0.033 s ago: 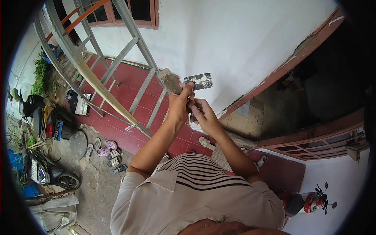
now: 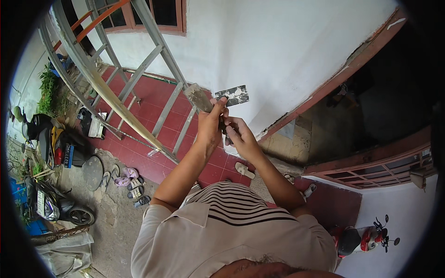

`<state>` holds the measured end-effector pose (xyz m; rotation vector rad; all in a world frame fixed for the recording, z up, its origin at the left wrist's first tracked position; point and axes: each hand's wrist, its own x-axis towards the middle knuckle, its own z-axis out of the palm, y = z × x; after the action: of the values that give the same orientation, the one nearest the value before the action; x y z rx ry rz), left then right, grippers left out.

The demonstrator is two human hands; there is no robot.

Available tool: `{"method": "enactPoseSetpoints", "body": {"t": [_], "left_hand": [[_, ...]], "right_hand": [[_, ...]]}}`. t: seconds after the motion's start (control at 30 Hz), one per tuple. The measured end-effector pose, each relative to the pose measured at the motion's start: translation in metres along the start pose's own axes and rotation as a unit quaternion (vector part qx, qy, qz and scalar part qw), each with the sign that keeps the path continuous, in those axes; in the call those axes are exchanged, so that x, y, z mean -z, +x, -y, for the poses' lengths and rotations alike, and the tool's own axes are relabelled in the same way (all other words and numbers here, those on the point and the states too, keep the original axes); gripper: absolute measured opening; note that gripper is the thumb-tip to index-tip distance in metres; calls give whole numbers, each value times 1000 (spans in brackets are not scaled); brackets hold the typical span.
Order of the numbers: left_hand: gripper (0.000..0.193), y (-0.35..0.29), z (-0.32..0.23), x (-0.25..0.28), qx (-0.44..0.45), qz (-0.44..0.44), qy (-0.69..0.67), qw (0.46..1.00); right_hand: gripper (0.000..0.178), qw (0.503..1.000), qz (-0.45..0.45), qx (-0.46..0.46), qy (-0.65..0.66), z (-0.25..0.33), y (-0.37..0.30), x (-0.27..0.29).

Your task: The person sands the corner of a white wall with a block of sandpaper and then applies filler or plaster using two small putty knives.

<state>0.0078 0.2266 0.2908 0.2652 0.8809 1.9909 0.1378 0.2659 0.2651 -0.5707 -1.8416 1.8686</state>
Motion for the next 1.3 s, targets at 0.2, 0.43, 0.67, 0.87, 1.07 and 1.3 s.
{"method": "enactPoseSetpoints", "body": {"t": [0.2, 0.43, 0.67, 0.87, 1.07, 1.3], "left_hand": [[11, 4, 9, 5, 7, -11, -17, 1000], [13, 6, 29, 23, -10, -87, 28, 996], [16, 21, 62, 52, -39, -86, 112, 989], [29, -2, 63, 36, -16, 71, 101, 992], [28, 3, 63, 46, -25, 160, -4, 987], [15, 32, 77, 89, -4, 4, 13, 1000]], "right_hand": [[51, 995, -35, 86, -40, -5, -8, -4], [81, 927, -157, 152, -304, -35, -11, -14], [83, 868, -67, 90, -484, -37, -12, 0], [60, 930, -116, 196, -288, -47, -5, 8], [23, 972, -11, -109, 206, -12, -13, 17], [44, 982, -162, 78, 47, 56, -32, 42]]}}
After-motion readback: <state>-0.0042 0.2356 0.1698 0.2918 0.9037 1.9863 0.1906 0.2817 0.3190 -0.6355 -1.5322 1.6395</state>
